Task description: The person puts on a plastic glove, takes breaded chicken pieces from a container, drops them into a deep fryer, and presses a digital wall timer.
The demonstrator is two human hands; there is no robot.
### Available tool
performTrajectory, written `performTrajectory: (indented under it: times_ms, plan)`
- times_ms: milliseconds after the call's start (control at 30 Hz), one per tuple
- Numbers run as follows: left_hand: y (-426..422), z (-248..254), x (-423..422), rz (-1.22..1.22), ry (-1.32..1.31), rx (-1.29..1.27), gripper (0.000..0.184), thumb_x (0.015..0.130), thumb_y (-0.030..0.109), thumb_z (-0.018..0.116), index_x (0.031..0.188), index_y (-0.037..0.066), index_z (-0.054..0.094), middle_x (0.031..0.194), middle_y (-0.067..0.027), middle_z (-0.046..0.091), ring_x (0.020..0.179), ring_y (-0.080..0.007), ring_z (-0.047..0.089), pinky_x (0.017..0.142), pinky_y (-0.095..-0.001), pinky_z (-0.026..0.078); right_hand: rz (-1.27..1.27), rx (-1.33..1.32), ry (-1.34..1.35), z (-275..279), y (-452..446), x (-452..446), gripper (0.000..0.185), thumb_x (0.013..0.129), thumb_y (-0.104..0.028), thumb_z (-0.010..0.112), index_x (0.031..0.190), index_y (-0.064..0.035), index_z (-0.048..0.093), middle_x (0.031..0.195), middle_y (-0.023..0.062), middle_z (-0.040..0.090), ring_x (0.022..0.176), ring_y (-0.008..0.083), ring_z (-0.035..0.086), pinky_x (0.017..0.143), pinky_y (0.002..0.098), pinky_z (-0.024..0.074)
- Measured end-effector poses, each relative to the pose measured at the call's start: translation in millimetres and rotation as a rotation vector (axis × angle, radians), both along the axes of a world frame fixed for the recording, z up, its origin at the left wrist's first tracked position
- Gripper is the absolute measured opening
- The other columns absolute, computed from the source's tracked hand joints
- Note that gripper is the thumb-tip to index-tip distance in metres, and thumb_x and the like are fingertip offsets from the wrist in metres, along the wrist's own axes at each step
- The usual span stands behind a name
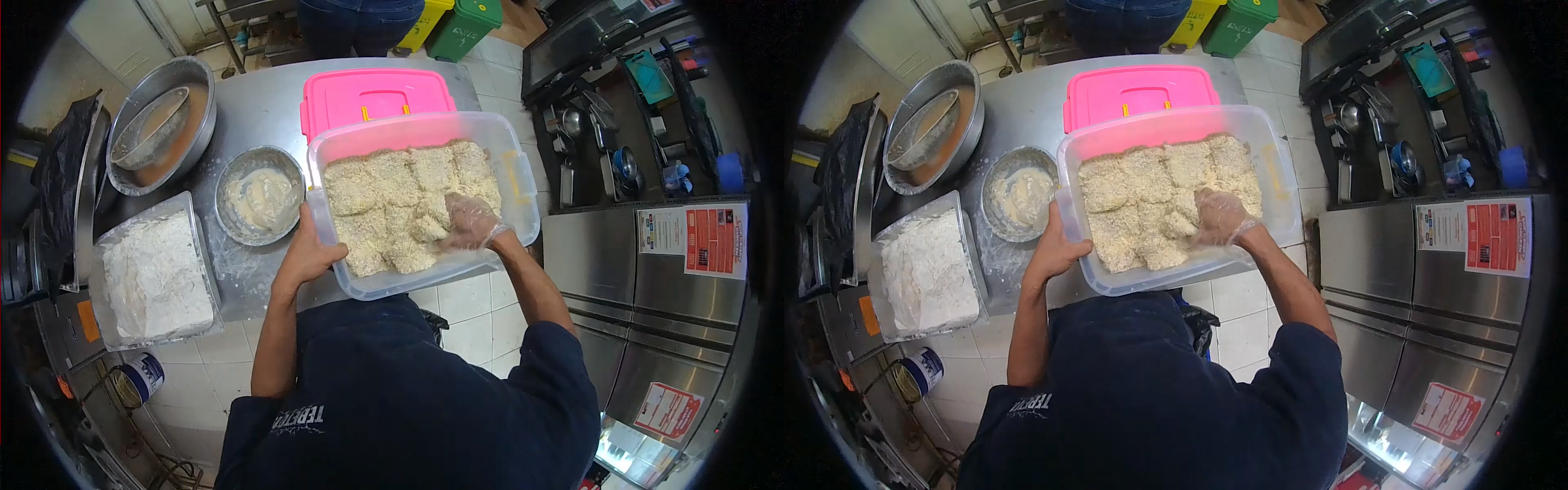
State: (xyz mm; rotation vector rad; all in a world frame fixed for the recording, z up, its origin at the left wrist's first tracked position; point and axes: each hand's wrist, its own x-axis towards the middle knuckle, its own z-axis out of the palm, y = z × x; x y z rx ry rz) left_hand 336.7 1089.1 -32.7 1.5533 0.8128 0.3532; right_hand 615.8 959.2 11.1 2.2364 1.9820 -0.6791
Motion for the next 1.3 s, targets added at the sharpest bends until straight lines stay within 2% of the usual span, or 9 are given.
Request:
performTrajectory:
  times_ms: [67,167,300,400,500,567,767,1033,1300]
  plan:
    - [-2.0,5.0,0.9,0.024,-0.039,-0.006,0.081,0.061,0.012,0.065,0.124,-0.004,0.017,0.109,-0.0225,0.048,0.099,-0.0290,0.052,0.082,-0.0353,0.044,0.026,-0.291,-0.097,15.1,6.3,-6.8,0.087,0.056,-0.051,0.070,0.109,0.0115,0.042,0.091,0.0256,0.056,0.089,0.0359,0.056,0.075,0.0399,0.0459]
    - [-0.7,-0.6,0.0,0.016,-0.065,0.043,0.081,0.061,0.011,0.065,0.124,-0.004,0.017,0.108,-0.0224,0.048,0.098,-0.0286,0.052,0.082,-0.0353,0.044,0.213,0.043,-0.049,-15.4,-12.0,3.6,0.079,0.059,-0.048,0.070,0.106,0.0103,0.043,0.089,0.0257,0.056,0.082,0.0377,0.058,0.069,0.0414,0.0471]
    - [-1.0,8.1,1.2,0.014,-0.036,-0.001,0.081,0.061,0.011,0.065,0.124,-0.004,0.017,0.109,-0.0223,0.048,0.099,-0.0287,0.052,0.083,-0.0354,0.043,0.024,-0.050,0.074,-6.9,-7.7,6.5,0.076,0.059,-0.041,0.072,0.109,0.0086,0.042,0.087,0.0250,0.056,0.080,0.0386,0.058,0.069,0.0421,0.0466]
    - [-0.6,13.7,0.2,0.021,-0.002,-0.010,0.078,0.061,0.011,0.066,0.123,-0.003,0.019,0.109,-0.0220,0.048,0.101,-0.0287,0.051,0.086,-0.0355,0.042,-0.058,-0.213,0.134,-5.1,-6.3,14.2,0.080,0.057,-0.036,0.075,0.115,0.0066,0.040,0.094,0.0240,0.056,0.089,0.0371,0.056,0.078,0.0387,0.0466]
    - [-2.7,2.1,-1.0,0.042,-0.049,0.041,0.075,0.061,0.011,0.066,0.121,-0.003,0.022,0.109,-0.0219,0.048,0.102,-0.0290,0.050,0.087,-0.0355,0.040,0.054,0.085,0.107,6.6,-5.1,26.9,0.082,0.054,-0.028,0.074,0.122,0.0011,0.038,0.109,0.0212,0.053,0.103,0.0333,0.052,0.090,0.0359,0.0432]
    - [-2.2,-0.5,0.3,0.053,-0.096,0.041,0.074,0.061,0.011,0.065,0.120,-0.003,0.024,0.108,-0.0221,0.048,0.102,-0.0295,0.050,0.087,-0.0351,0.040,0.093,0.010,0.508,57.0,14.8,30.2,0.086,0.046,-0.014,0.071,0.125,-0.0042,0.038,0.121,0.0157,0.048,0.113,0.0288,0.047,0.099,0.0358,0.0375]
    - [-0.5,4.2,-0.3,0.033,-0.020,0.099,0.072,0.061,0.013,0.065,0.119,-0.002,0.025,0.106,-0.0218,0.049,0.100,-0.0297,0.051,0.086,-0.0349,0.041,-0.031,0.122,0.749,103.6,12.1,43.1,0.096,0.035,0.000,0.067,0.127,-0.0079,0.040,0.123,0.0093,0.048,0.114,0.0248,0.046,0.102,0.0347,0.0342]
    - [0.1,9.8,-0.6,0.029,-0.010,0.071,0.071,0.062,0.012,0.065,0.118,-0.002,0.023,0.105,-0.0218,0.049,0.096,-0.0287,0.053,0.083,-0.0348,0.042,-0.027,0.080,0.695,115.3,10.3,53.8,0.094,0.040,-0.013,0.081,0.125,-0.0071,0.042,0.121,0.0060,0.049,0.102,0.0195,0.050,0.096,0.0323,0.0381]
    - [0.0,7.0,0.0,0.021,-0.015,0.029,0.072,0.062,0.012,0.065,0.118,-0.002,0.023,0.105,-0.0229,0.050,0.097,-0.0305,0.054,0.083,-0.0352,0.042,-0.231,0.100,1.249,76.5,5.7,82.0,0.095,0.042,-0.020,0.088,0.123,-0.0015,0.042,0.105,0.0047,0.054,0.096,0.0139,0.054,0.085,0.0269,0.0428]
